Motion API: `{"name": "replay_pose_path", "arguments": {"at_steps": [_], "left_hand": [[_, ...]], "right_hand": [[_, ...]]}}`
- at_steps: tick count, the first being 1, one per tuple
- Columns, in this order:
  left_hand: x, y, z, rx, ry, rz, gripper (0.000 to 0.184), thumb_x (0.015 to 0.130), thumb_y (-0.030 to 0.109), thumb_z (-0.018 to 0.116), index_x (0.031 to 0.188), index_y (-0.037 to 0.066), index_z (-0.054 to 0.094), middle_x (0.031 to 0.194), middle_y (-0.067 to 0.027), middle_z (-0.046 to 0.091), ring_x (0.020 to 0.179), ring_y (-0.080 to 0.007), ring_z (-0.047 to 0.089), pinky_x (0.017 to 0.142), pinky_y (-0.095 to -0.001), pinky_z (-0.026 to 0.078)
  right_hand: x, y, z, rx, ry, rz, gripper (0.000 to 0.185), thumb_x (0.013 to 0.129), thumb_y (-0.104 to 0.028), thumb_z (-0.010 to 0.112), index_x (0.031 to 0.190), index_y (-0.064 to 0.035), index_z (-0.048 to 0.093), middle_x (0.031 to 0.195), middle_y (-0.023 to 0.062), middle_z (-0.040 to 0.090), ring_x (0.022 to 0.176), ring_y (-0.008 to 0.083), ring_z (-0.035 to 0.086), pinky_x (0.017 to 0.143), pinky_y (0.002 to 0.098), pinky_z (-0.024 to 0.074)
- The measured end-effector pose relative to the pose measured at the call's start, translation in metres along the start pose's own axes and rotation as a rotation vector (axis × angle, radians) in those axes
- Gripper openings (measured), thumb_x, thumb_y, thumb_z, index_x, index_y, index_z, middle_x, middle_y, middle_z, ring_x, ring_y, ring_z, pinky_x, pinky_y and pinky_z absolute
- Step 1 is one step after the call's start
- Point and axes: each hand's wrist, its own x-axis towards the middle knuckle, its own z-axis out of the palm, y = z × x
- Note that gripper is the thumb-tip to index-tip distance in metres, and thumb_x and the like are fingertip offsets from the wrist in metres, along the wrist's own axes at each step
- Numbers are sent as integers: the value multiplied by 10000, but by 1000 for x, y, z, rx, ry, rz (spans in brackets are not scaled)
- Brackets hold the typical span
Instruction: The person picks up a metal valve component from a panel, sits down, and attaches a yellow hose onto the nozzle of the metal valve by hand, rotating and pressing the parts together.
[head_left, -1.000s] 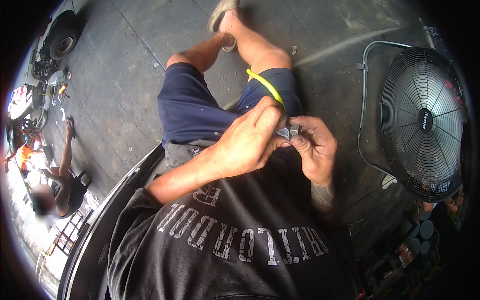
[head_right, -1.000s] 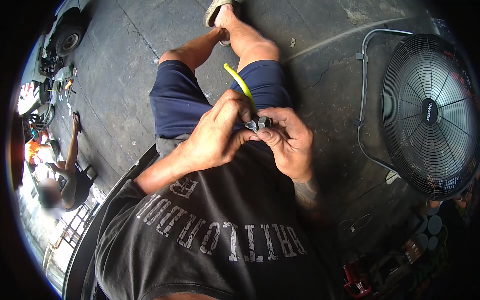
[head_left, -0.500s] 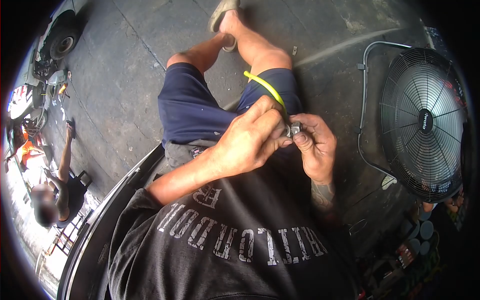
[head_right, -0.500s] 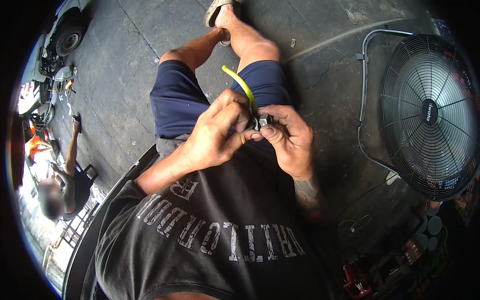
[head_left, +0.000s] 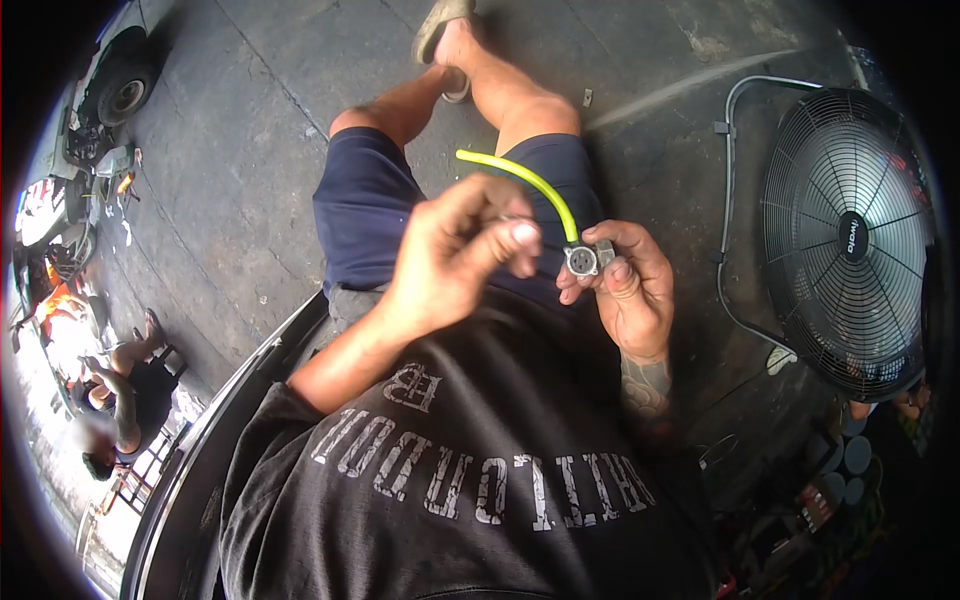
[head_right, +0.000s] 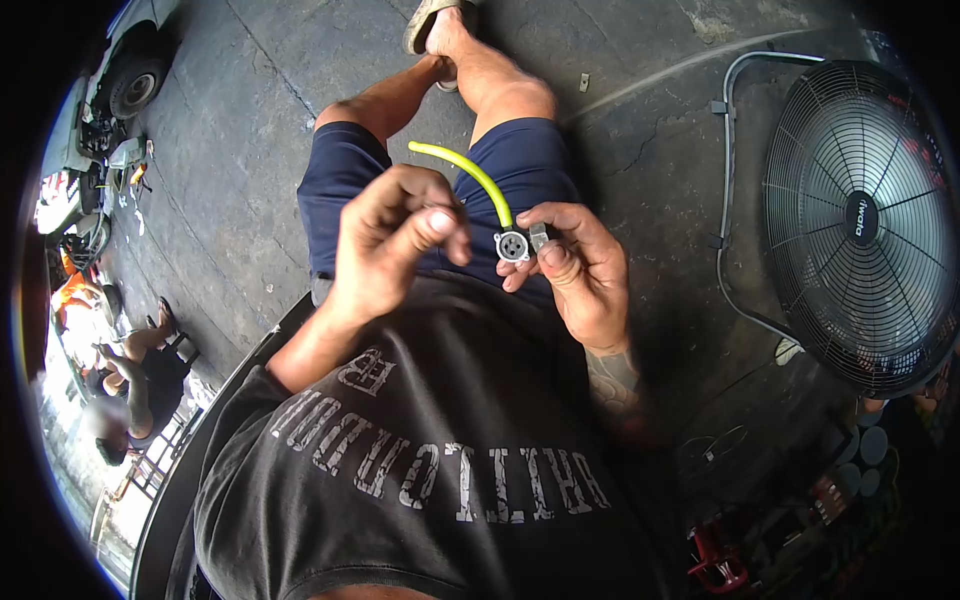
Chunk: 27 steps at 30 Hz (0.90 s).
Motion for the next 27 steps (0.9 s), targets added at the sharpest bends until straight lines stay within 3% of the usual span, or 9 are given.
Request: {"name": "replay_pose_path", "arguments": {"at_steps": [5, 7, 16, 19, 27], "left_hand": [[0, 2, -20, 88, 45, 82, 253, 991, 180, 574, 1009, -72, 592, 741, -117, 605, 586, -163, 594, 570, -270, 503], [-2, 3, -21, 36, 38, 65, 258, 999, 196, 572, 996, -56, 626, 725, -59, 625, 603, -103, 582, 578, -237, 490], [-4, 2, -17, -10, -10, -20, 274, 1024, 203, 521, 1078, -49, 614, 788, -67, 635, 672, -118, 603, 644, -247, 505], [-4, 2, -17, 52, -49, 1, 263, 1026, 191, 514, 1113, -41, 604, 821, -71, 638, 708, -121, 614, 678, -252, 514], [-3, 2, -11, 40, -110, -70, 205, 984, 112, 582, 1137, -24, 604, 862, -66, 652, 772, -117, 629, 734, -251, 526]], "right_hand": [[3, -6, -1, 96, -33, 14, 434, 1005, -325, 523, 1208, 58, 498, 865, 145, 638, 760, 226, 662, 607, 312, 563], [3, -7, 0, 128, -39, 22, 437, 1009, -330, 513, 1210, 58, 494, 848, 149, 636, 745, 229, 658, 599, 309, 559], [2, -19, 6, -16, -55, -40, 438, 1011, -320, 510, 1208, 70, 486, 849, 175, 649, 732, 216, 659, 610, 306, 563], [2, -22, 8, 32, -72, -83, 330, 1005, -196, 543, 1197, 71, 518, 897, 149, 655, 765, 164, 668, 684, 277, 574], [2, -32, 8, -62, -38, -142, 316, 975, -120, 588, 1208, 83, 525, 953, 127, 643, 762, 127, 640, 700, 254, 561]]}}
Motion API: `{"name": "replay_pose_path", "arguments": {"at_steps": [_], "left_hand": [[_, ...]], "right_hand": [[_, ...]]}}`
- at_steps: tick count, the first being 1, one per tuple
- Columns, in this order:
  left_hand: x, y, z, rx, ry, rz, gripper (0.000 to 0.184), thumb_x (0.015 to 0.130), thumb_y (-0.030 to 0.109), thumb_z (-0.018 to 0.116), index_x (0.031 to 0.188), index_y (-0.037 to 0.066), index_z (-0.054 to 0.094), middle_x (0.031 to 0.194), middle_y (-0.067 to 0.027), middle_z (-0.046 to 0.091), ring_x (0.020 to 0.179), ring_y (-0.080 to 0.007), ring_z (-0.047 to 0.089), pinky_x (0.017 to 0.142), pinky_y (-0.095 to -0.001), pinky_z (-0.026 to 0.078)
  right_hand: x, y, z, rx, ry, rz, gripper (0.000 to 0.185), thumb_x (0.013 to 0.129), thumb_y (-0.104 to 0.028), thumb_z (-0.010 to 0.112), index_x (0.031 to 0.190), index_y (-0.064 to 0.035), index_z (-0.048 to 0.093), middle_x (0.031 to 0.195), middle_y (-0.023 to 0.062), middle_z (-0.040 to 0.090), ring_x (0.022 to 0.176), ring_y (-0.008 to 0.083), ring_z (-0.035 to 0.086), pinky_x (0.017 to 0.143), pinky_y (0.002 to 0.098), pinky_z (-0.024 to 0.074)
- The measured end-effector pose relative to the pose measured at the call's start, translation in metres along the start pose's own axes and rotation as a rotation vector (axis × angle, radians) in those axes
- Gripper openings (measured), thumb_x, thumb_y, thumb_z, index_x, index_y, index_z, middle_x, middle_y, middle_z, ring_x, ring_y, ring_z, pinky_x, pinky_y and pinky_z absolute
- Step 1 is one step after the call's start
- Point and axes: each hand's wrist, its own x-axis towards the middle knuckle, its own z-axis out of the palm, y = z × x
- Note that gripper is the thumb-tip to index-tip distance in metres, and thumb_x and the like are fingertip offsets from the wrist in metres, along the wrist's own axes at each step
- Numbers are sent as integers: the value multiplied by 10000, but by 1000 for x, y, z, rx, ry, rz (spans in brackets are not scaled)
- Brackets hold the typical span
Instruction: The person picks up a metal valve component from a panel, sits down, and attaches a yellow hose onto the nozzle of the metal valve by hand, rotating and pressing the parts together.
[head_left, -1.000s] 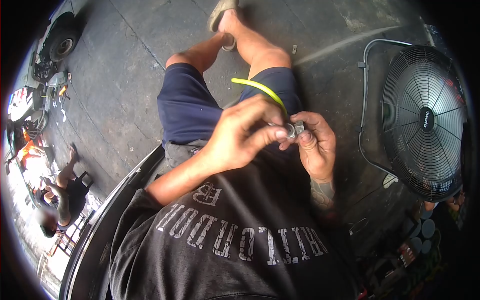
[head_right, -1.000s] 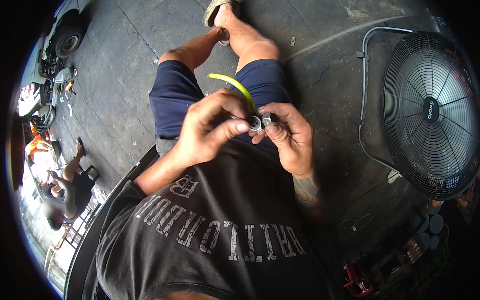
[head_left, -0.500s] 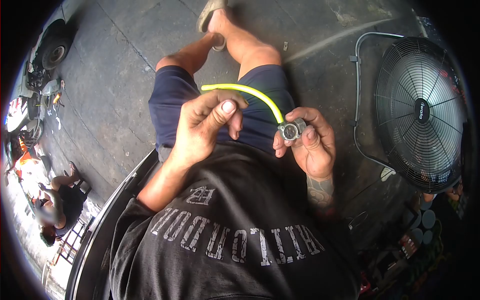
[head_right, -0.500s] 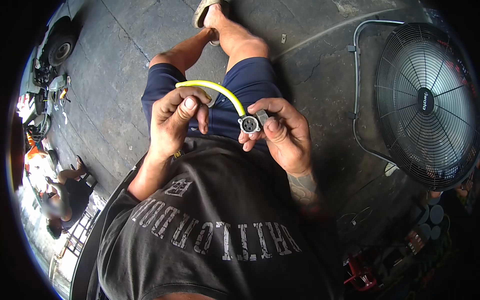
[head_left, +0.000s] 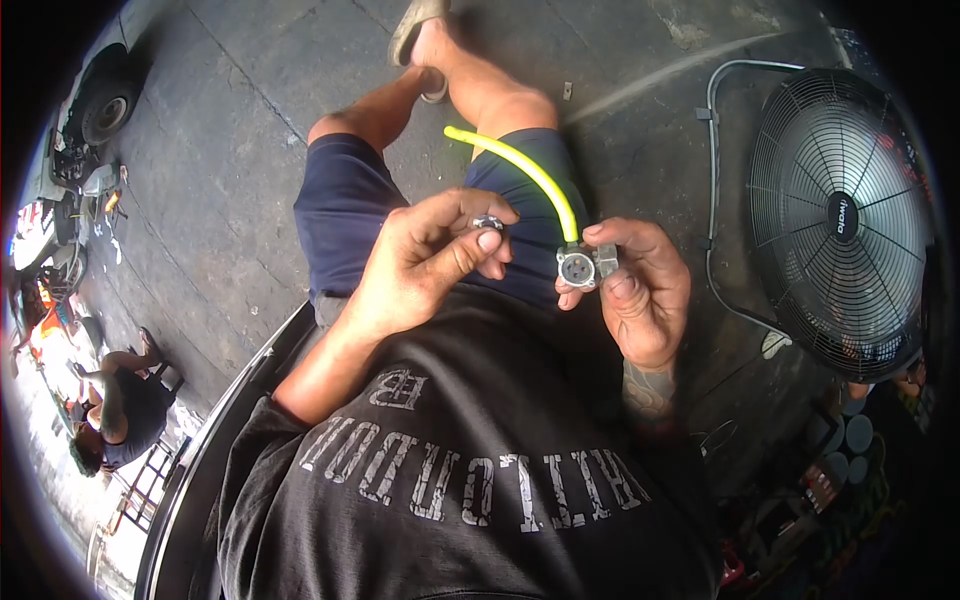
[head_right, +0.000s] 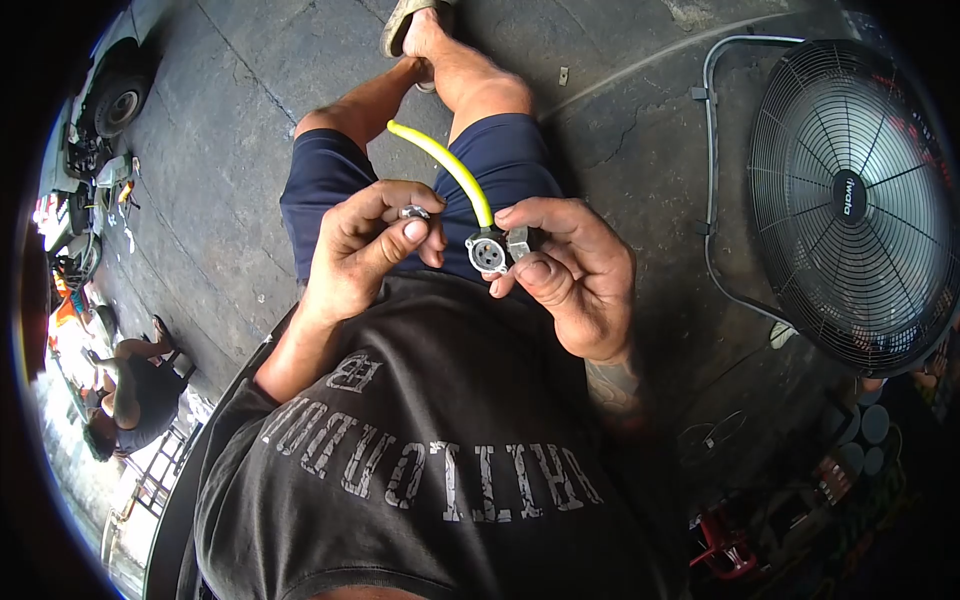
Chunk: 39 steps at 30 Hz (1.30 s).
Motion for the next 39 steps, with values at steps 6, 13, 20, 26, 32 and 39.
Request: {"name": "replay_pose_path", "arguments": {"at_steps": [6, 13, 20, 26, 32, 39], "left_hand": [[2, 4, 2, 60, -54, -15, 203, 991, 100, 557, 1120, -53, 590, 876, -112, 658, 782, -158, 649, 746, -285, 542], [3, 3, 6, 87, -69, -17, 238, 1003, 135, 542, 1127, -58, 602, 864, -107, 664, 779, -161, 656, 751, -286, 546], [5, 2, 7, 128, -98, -18, 274, 1022, 172, 513, 1152, -53, 600, 853, -94, 663, 777, -147, 650, 746, -282, 541], [49, -31, 38, 253, -220, -34, 108, 942, 40, 544, 999, -20, 613, 744, -91, 672, 717, -198, 676, 698, -321, 548], [131, -163, 89, 887, -544, 343, 119, 793, 141, 599, 734, 87, 510, 677, -85, 604, 668, -315, 625, 623, -437, 500], [164, -152, 126, 1376, -798, -97, 227, 900, 224, 615, 967, 52, 746, 986, -197, 705, 978, -361, 673, 872, -419, 535]], "right_hand": [[1, -1, -4, -37, -16, -57, 311, 970, -95, 590, 1211, 90, 526, 970, 128, 639, 762, 117, 634, 704, 245, 556], [1, -4, -6, -63, -14, -67, 314, 970, -108, 595, 1204, 91, 531, 966, 127, 644, 767, 112, 636, 702, 239, 554], [2, -5, -5, -53, 9, -51, 328, 978, -138, 591, 1207, 87, 526, 953, 130, 647, 763, 117, 639, 680, 245, 561], [7, -6, -6, 32, 42, -35, 351, 1000, -197, 551, 1204, 87, 519, 906, 143, 643, 754, 151, 641, 653, 263, 556], [1, -14, -41, -18, 288, -88, 315, 1015, -178, 502, 1206, 71, 529, 872, 131, 632, 735, 170, 631, 639, 281, 544], [-21, -37, -77, -309, 466, -52, 323, 1021, -208, 513, 1203, 50, 582, 855, 74, 639, 755, 126, 633, 627, 248, 515]]}}
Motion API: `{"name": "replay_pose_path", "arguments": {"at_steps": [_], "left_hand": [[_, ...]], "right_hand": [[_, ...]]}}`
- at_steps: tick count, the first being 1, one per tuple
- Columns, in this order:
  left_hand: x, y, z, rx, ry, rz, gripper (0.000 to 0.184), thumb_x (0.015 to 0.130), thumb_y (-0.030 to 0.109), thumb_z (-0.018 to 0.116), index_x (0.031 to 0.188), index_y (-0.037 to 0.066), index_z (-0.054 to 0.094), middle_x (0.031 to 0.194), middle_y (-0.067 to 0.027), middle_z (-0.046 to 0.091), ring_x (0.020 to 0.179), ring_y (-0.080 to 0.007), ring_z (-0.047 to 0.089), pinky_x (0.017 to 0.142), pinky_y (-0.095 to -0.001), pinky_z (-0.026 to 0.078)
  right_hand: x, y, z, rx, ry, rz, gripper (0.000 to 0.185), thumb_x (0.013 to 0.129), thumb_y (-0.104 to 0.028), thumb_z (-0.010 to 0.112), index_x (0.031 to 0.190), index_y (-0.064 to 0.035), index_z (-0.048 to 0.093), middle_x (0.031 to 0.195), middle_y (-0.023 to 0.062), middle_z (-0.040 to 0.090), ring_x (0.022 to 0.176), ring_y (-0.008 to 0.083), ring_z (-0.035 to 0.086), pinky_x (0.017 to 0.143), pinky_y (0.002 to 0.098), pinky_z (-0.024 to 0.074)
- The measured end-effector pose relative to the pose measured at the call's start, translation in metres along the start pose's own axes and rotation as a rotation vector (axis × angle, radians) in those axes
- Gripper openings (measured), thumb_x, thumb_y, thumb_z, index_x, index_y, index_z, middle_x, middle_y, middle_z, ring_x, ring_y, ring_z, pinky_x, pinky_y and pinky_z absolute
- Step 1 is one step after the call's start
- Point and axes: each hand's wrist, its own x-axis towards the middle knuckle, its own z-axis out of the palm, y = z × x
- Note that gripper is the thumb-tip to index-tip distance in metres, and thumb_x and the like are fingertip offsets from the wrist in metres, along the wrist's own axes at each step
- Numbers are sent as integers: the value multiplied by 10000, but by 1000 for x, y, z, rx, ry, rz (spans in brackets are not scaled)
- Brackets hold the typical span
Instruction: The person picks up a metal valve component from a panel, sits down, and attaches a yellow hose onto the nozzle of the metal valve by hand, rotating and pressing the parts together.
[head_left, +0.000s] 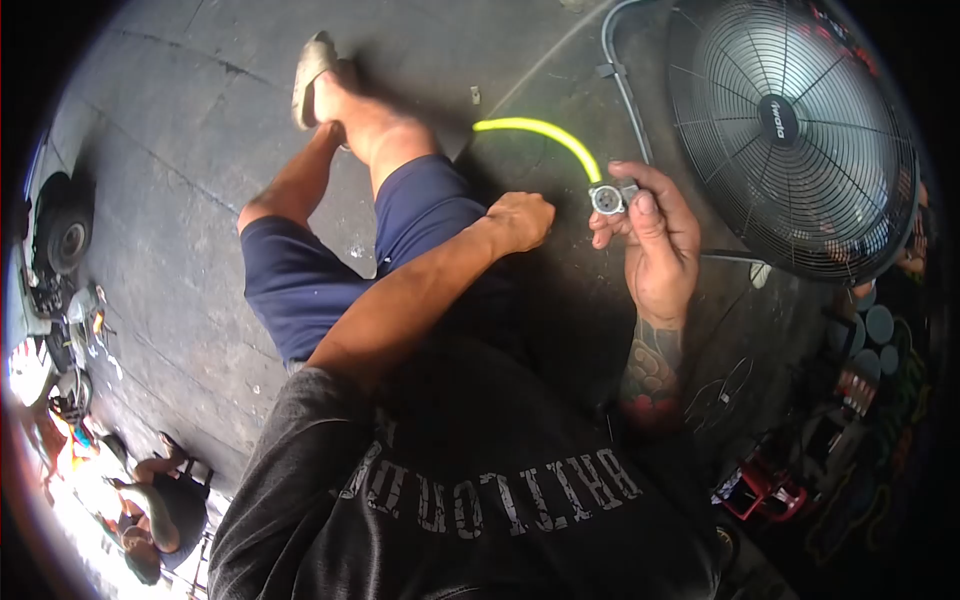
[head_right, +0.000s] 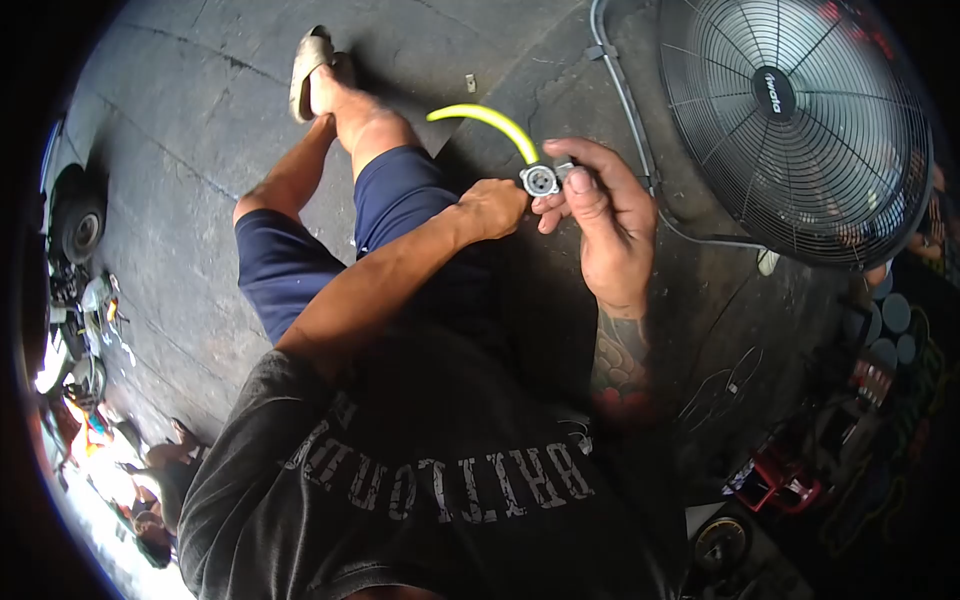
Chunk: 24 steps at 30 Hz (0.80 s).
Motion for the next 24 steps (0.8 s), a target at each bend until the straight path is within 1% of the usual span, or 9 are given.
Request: {"name": "replay_pose_path", "arguments": {"at_steps": [3, 5, 6, 8, 11, 14, 16, 20, 24], "left_hand": [[-21, -9, -8, -207, 132, -30, 300, 928, 317, 616, 970, 50, 747, 1012, -215, 689, 961, -388, 662, 877, -440, 519], [-45, -25, -11, -768, 533, 7, 275, 916, 264, 652, 878, 5, 735, 896, -194, 717, 912, -332, 689, 846, -425, 523], [-52, -64, -7, -957, 607, 378, 273, 936, 230, 629, 876, -24, 710, 899, -190, 714, 892, -291, 688, 812, -395, 527], [-88, -77, -45, -1719, 329, 213, 475, 1044, 383, 421, 1168, -49, 575, 1026, -194, 687, 856, -259, 682, 803, -356, 538], [-139, -48, -82, -1616, 122, 489, 559, 1050, 445, 349, 1273, -60, 440, 1112, -242, 639, 883, -285, 688, 802, -373, 561], [-170, -15, -98, -1474, -35, 484, 495, 1045, 390, 417, 1278, -45, 455, 1062, -227, 668, 860, -274, 705, 746, -339, 580], [-177, -5, -99, -1432, 23, 560, 458, 1052, 339, 421, 1286, -52, 470, 992, -195, 677, 808, -251, 701, 721, -311, 576], [-184, 0, -90, -1628, 68, 720, 471, 1064, 319, 380, 1317, -71, 453, 887, -142, 655, 733, -221, 679, 665, -288, 565], [-192, 2, -86, -1757, 106, 786, 464, 1064, 324, 372, 1295, -69, 461, 869, -139, 644, 719, -213, 671, 641, -278, 558]], "right_hand": [[7, -12, -10, -69, -42, 19, 340, 1020, -235, 522, 1193, 43, 615, 847, 54, 637, 735, 89, 599, 617, 227, 489], [15, -23, -17, -108, -200, 65, 335, 1022, -253, 516, 1182, 12, 644, 833, 19, 636, 704, 55, 552, 599, 203, 459], [21, -28, -18, -147, -282, 69, 333, 1023, -256, 513, 1176, 7, 649, 827, 12, 636, 692, 49, 544, 594, 199, 453], [38, -38, -15, -217, -473, 91, 340, 1014, -233, 507, 1153, 42, 650, 911, 53, 657, 672, 73, 563, 600, 207, 464], [61, -53, 9, -269, -716, 78, 245, 1000, -192, 553, 1115, -23, 687, 779, -12, 632, 614, 44, 504, 553, 201, 415], [75, -61, 37, -324, -813, -75, 203, 977, -142, 578, 1079, -1, 683, 734, 42, 652, 582, 69, 529, 547, 234, 444], [80, -68, 51, -385, -852, -205, 187, 962, -113, 586, 1056, 21, 675, 716, 88, 663, 571, 95, 572, 543, 267, 468], [72, -90, 75, -482, -674, -95, 171, 918, -78, 626, 1056, 10, 671, 708, 82, 661, 566, 122, 597, 540, 270, 476], [57, -95, 84, -536, -582, -123, 234, 942, -32, 596, 1167, 21, 635, 938, 72, 646, 716, 75, 585, 600, 224, 491]]}}
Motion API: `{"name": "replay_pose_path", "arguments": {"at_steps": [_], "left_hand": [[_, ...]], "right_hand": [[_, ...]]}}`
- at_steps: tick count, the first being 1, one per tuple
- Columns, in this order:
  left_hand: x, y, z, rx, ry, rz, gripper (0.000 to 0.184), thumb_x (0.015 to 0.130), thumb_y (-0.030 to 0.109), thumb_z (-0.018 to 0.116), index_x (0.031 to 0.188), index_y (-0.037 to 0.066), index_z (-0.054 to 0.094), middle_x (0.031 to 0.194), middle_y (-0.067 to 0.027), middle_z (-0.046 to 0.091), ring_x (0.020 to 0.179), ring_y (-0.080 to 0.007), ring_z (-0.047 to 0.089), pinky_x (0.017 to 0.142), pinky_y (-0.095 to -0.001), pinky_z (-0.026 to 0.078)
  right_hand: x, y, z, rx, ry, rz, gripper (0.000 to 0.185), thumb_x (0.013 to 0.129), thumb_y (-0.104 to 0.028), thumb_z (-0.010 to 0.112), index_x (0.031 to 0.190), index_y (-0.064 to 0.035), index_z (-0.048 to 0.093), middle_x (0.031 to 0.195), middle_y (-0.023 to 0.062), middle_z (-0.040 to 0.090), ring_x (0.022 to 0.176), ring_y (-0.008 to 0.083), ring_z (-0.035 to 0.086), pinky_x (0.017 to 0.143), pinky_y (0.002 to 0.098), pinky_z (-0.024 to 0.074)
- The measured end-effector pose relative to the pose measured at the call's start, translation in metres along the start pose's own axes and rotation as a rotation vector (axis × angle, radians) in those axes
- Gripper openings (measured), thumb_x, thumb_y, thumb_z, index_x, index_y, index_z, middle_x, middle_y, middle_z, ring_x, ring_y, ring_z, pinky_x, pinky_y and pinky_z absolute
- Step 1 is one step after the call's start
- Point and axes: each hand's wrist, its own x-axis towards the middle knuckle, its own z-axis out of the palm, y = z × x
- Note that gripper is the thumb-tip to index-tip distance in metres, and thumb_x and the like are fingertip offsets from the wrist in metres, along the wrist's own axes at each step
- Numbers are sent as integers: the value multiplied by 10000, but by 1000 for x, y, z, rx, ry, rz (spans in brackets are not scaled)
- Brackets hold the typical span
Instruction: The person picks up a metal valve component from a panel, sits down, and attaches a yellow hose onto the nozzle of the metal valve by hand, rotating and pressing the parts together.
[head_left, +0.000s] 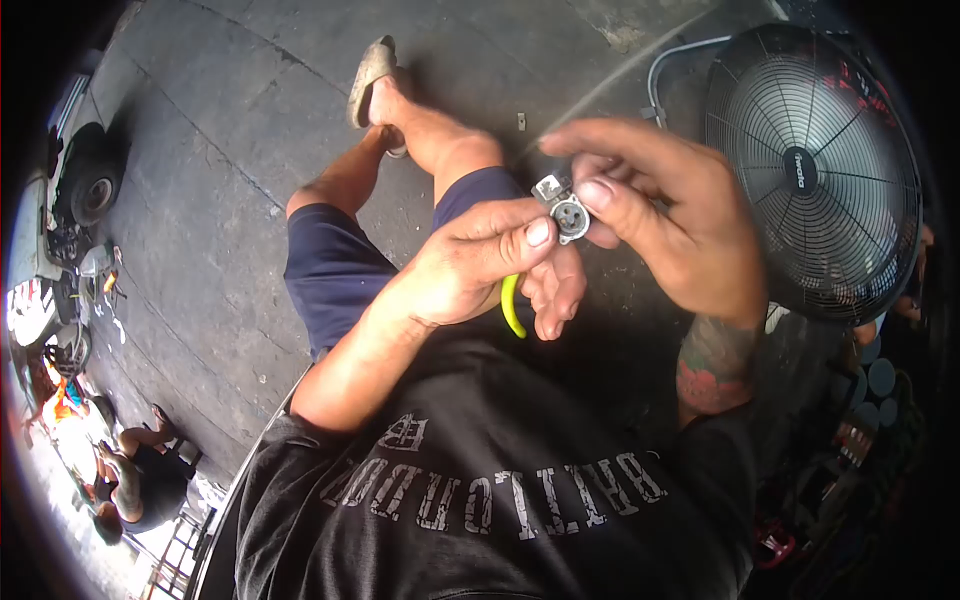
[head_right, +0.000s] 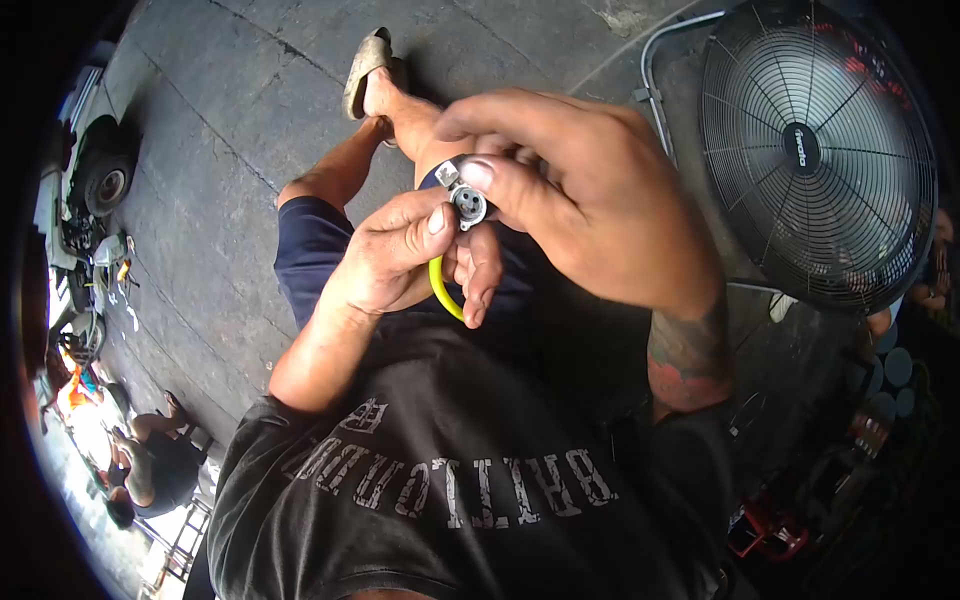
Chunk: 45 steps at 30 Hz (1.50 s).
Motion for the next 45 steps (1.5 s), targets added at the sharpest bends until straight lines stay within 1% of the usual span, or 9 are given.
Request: {"name": "replay_pose_path", "arguments": {"at_steps": [3, 5, 9, 17, 21, 34, 40, 43, 45], "left_hand": [[-8, 0, 2, -2, 88, 19, 446, 1060, 331, 384, 1232, -68, 485, 874, -156, 646, 710, -215, 676, 635, -278, 561], [-10, 2, 4, -27, 95, 24, 420, 1055, 337, 399, 1122, -64, 506, 866, -167, 649, 699, -219, 682, 630, -283, 565], [-14, 1, 6, -8, 96, 37, 412, 1052, 344, 408, 1047, -53, 517, 850, -161, 649, 696, -220, 682, 630, -283, 566], [-19, -4, 15, -44, 52, 27, 452, 1043, 384, 413, 1003, -48, 541, 839, -160, 643, 699, -226, 680, 633, -296, 565], [-19, -5, 19, -40, 51, 42, 510, 1034, 397, 417, 1105, -95, 531, 824, -215, 636, 700, -302, 673, 628, -369, 578], [-21, -8, 36, 31, 168, 15, 465, 1057, 344, 364, 1129, -92, 507, 824, -219, 633, 694, -297, 668, 642, -363, 577], [-21, -6, 35, -82, 118, -3, 457, 1062, 325, 342, 1177, -92, 490, 832, -247, 633, 703, -329, 670, 646, -394, 575], [-23, -6, 35, -108, 110, -9, 448, 1063, 311, 338, 1204, -87, 486, 834, -260, 632, 704, -347, 670, 645, -408, 575], [-23, -6, 34, -113, 96, -8, 443, 1063, 304, 336, 1217, -84, 483, 834, -262, 631, 705, -350, 670, 647, -411, 575]], "right_hand": [[-9, -4, 12, -35, 142, -58, 224, 897, 16, 621, 1120, 10, 640, 982, 90, 650, 751, 103, 600, 617, 238, 500], [-11, -5, 18, -161, 213, -177, 203, 850, 41, 650, 1047, -6, 647, 926, 95, 662, 728, 148, 632, 608, 266, 504], [-20, -6, 25, -196, 198, -219, 204, 857, 76, 639, 1057, 32, 641, 1087, 139, 645, 889, 161, 652, 740, 267, 552], [-28, -14, 25, -279, 196, -292, 164, 844, 67, 661, 1003, 30, 651, 1073, 154, 651, 901, 188, 659, 724, 277, 544], [-32, -15, 25, -267, 203, -327, 163, 840, 49, 676, 1000, 29, 650, 1072, 168, 648, 908, 202, 656, 721, 281, 542], [-43, -8, 28, -222, 245, -330, 185, 823, 34, 703, 996, 41, 637, 1078, 173, 644, 915, 208, 653, 744, 284, 540], [-40, -11, 26, -283, 238, -375, 175, 827, 34, 698, 990, 49, 634, 1055, 173, 649, 904, 209, 658, 731, 274, 542], [-41, -13, 32, -185, 285, -297, 213, 792, 79, 702, 988, 35, 631, 1000, 161, 652, 906, 264, 677, 746, 333, 558], [-40, -10, 32, -207, 281, -340, 215, 792, 79, 702, 991, 35, 631, 995, 159, 651, 900, 265, 675, 741, 335, 557]]}}
